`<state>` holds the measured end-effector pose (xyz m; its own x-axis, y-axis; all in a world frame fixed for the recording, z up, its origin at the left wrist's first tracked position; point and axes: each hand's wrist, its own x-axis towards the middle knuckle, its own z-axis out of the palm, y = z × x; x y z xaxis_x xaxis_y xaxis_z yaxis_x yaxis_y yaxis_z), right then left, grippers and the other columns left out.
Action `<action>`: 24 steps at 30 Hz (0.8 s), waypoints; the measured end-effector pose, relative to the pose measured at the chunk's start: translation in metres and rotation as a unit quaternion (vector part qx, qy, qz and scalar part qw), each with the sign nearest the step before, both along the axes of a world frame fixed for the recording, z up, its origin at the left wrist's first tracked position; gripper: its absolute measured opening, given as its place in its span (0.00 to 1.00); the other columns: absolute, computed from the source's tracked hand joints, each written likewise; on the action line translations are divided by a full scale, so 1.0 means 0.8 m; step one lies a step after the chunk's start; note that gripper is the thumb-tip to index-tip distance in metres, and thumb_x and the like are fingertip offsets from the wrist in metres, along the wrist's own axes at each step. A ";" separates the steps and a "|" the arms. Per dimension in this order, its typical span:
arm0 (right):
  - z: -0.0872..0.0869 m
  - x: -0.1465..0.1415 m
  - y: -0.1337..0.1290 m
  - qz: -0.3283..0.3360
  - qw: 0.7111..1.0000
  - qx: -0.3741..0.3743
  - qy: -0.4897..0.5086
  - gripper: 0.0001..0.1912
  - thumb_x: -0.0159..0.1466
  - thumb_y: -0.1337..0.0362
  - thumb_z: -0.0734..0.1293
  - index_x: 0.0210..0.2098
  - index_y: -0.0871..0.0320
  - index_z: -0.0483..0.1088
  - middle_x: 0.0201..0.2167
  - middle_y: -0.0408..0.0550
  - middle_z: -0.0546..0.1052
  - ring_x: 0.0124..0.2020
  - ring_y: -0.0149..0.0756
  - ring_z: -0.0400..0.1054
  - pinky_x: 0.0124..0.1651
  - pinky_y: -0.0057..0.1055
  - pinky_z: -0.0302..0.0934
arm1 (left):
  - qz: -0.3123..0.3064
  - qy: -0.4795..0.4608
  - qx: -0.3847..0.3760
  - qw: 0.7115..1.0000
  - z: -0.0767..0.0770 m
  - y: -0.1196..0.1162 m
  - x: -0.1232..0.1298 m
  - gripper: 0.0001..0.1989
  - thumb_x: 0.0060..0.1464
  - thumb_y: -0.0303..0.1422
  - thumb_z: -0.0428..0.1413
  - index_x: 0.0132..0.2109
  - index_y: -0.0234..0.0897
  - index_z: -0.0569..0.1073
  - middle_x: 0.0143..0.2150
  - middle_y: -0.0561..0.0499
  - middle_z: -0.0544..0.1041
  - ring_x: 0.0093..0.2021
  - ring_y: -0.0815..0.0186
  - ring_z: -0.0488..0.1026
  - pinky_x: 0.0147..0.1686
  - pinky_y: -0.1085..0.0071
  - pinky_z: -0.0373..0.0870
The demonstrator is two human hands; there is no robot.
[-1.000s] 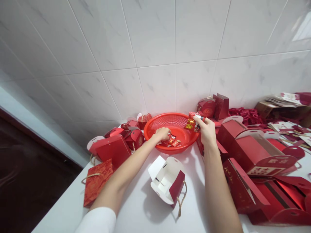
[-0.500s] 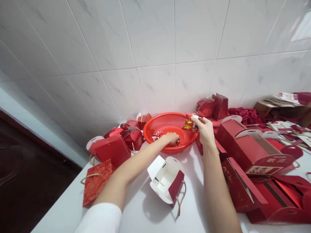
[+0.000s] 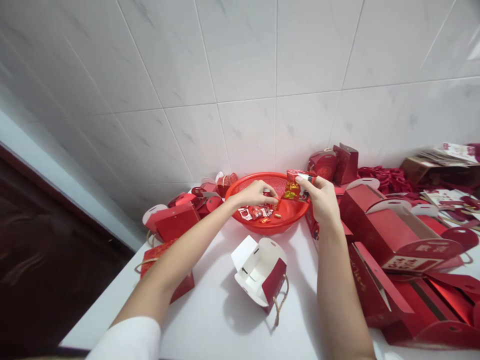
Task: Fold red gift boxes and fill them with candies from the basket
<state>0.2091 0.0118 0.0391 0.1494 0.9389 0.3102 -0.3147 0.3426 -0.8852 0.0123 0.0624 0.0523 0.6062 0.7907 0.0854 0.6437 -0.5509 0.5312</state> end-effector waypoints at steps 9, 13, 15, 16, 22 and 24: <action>0.017 -0.007 -0.032 0.027 0.997 0.052 -0.056 0.12 0.56 0.58 0.76 0.36 0.58 0.81 0.31 0.46 0.82 0.33 0.36 0.76 0.35 0.29 0.70 | -0.002 -0.073 -0.115 0.991 0.032 -0.124 -0.045 0.08 0.50 0.35 0.64 0.35 0.34 0.82 0.33 0.50 0.82 0.33 0.67 0.76 0.35 0.72 0.69; 0.026 -0.012 -0.053 0.066 0.992 0.057 -0.088 0.13 0.56 0.57 0.76 0.37 0.58 0.80 0.32 0.47 0.82 0.34 0.38 0.77 0.36 0.31 0.71 | 0.020 -0.027 -0.108 0.994 0.014 -0.163 -0.042 0.11 0.55 0.39 0.61 0.39 0.36 0.82 0.34 0.50 0.83 0.34 0.65 0.77 0.37 0.72 0.70; 0.031 -0.014 -0.064 0.088 0.990 0.057 -0.100 0.13 0.56 0.57 0.76 0.37 0.59 0.80 0.32 0.48 0.82 0.34 0.38 0.77 0.35 0.31 0.72 | 0.035 -0.039 -0.096 0.994 0.002 -0.173 -0.038 0.13 0.57 0.40 0.59 0.40 0.35 0.82 0.35 0.50 0.82 0.34 0.66 0.76 0.36 0.72 0.69; 0.034 -0.014 -0.070 0.094 0.988 0.059 -0.105 0.13 0.56 0.57 0.76 0.37 0.59 0.80 0.32 0.48 0.82 0.34 0.38 0.77 0.35 0.31 0.72 | 0.038 -0.054 -0.091 0.994 -0.004 -0.177 -0.035 0.13 0.58 0.40 0.59 0.40 0.35 0.81 0.36 0.50 0.82 0.34 0.66 0.76 0.36 0.73 0.69; 0.046 -0.011 -0.096 0.101 0.981 0.092 -0.139 0.13 0.57 0.56 0.76 0.36 0.58 0.81 0.31 0.47 0.82 0.32 0.35 0.76 0.34 0.29 0.70 | -0.002 -0.092 -0.092 0.992 -0.031 -0.180 -0.029 0.10 0.61 0.33 0.56 0.43 0.35 0.80 0.39 0.49 0.82 0.38 0.65 0.76 0.38 0.73 0.70; 0.048 -0.010 -0.101 0.115 0.978 0.095 -0.144 0.13 0.56 0.56 0.76 0.36 0.58 0.80 0.31 0.46 0.82 0.32 0.36 0.76 0.34 0.29 0.70 | 0.001 -0.100 -0.075 0.992 -0.034 -0.182 -0.035 0.11 0.60 0.35 0.57 0.47 0.36 0.79 0.44 0.48 0.82 0.44 0.63 0.76 0.44 0.71 0.70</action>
<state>0.2009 -0.0691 0.0775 -0.1779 0.8584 0.4812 -0.1505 0.4595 -0.8753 -0.0158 -0.0830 0.0254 0.5877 0.8046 0.0852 0.5185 -0.4554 0.7237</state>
